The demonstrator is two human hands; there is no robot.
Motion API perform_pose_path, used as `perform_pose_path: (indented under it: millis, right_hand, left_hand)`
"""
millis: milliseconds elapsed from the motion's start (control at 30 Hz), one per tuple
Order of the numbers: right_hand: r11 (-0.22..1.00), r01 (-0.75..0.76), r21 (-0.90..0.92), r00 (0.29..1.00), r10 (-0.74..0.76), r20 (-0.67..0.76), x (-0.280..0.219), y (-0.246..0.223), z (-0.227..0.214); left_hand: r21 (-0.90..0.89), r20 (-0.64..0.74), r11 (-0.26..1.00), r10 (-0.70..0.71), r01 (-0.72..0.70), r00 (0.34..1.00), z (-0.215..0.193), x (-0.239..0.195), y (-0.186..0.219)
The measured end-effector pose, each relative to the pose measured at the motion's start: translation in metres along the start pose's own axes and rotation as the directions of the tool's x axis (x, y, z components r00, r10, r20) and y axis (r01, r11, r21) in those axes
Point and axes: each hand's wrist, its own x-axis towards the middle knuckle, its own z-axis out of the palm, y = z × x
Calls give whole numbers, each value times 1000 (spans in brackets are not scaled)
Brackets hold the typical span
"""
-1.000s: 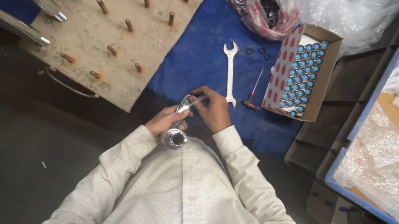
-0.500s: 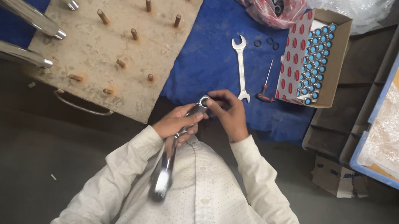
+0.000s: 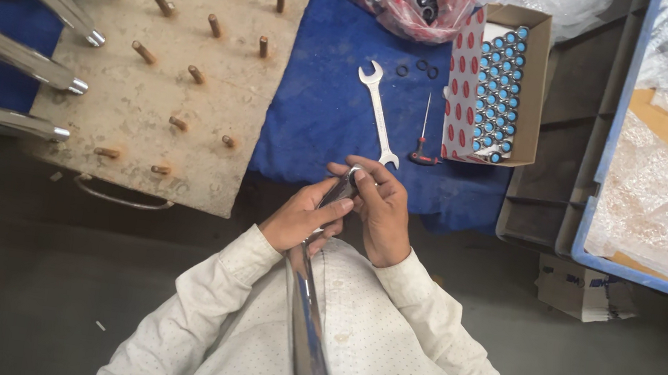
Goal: The person takes a metal tube from a bin and attaches small metal components to its end by hand and using a wrench.
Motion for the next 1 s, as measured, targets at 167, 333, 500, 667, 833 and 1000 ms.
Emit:
perform_pose_path:
  millis: [167,333,500,667,833,1000]
  right_hand:
    - [996,-68,50,998,68,2,2,-10,-4]
    - [992,-91,84,995,94,-40,8,-7,-15]
    - [986,-92,139,996,93,-1,16,-11,-16]
    - [961,-192,198,981,186,51,7,-25,4]
    - [889,-230,397,973,209,97,12,-21,2]
    - [945,-211,248,977,194,92,16,-20,3]
  left_hand:
    - [33,-45,999,33,-31,998,8,7,0]
    - [67,-87,998,18,-12,996,15,9,0]
    - [103,-117,994,52,-40,992,23,9,3]
    - [60,-174,996,72,-63,982,24,8,9]
    - [42,-191,998,48,-41,980,25,10,10]
    - [31,-198,997,74,-70,977,26,8,14]
